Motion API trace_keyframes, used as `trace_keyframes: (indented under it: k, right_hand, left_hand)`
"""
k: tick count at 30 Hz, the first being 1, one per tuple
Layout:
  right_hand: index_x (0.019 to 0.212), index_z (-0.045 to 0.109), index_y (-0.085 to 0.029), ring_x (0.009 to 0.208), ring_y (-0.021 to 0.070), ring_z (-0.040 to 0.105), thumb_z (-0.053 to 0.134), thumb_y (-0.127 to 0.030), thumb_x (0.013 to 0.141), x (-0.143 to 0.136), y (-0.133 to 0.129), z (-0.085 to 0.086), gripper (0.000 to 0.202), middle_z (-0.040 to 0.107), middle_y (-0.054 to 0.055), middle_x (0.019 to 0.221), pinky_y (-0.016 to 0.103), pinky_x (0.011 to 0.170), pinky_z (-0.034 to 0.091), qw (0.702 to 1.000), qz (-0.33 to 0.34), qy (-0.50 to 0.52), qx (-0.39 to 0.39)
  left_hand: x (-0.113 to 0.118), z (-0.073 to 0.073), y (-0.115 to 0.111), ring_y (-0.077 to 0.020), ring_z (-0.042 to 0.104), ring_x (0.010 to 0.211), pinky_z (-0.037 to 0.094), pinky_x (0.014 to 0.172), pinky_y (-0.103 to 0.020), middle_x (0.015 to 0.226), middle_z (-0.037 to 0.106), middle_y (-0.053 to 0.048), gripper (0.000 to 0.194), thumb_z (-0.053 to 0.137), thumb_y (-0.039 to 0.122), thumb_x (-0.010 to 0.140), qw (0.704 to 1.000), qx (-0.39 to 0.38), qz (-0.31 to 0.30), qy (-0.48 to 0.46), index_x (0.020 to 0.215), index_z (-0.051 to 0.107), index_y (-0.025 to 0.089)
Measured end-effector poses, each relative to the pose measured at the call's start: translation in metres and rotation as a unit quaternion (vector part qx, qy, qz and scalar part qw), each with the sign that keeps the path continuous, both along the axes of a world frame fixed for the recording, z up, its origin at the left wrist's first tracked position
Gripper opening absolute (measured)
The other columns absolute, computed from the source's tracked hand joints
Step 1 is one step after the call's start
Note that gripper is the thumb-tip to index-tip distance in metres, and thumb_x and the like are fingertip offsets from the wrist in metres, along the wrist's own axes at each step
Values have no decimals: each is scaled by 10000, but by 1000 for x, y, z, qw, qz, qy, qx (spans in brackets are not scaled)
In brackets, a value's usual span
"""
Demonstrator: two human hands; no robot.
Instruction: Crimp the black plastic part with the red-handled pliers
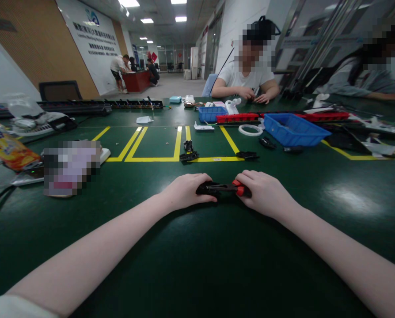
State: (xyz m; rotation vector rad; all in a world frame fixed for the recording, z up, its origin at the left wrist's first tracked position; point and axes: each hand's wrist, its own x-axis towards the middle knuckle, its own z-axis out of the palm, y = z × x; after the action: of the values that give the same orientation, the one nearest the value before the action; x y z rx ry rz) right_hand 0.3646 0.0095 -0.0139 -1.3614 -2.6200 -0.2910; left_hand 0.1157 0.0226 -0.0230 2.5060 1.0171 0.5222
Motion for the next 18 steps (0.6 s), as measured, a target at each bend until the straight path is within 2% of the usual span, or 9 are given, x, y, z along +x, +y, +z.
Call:
trace_keyframes:
  k: [18]
  right_hand:
    - [875, 593, -179, 744, 211, 567, 563, -202, 705, 1, 0, 1, 174, 639, 89, 892, 318, 650, 424, 1000, 11, -5, 20]
  left_hand:
    - [0, 0, 0, -191, 627, 894, 495, 750, -313, 1035, 659, -40, 402, 680, 442, 817, 1000, -16, -3, -9, 1105, 557, 191]
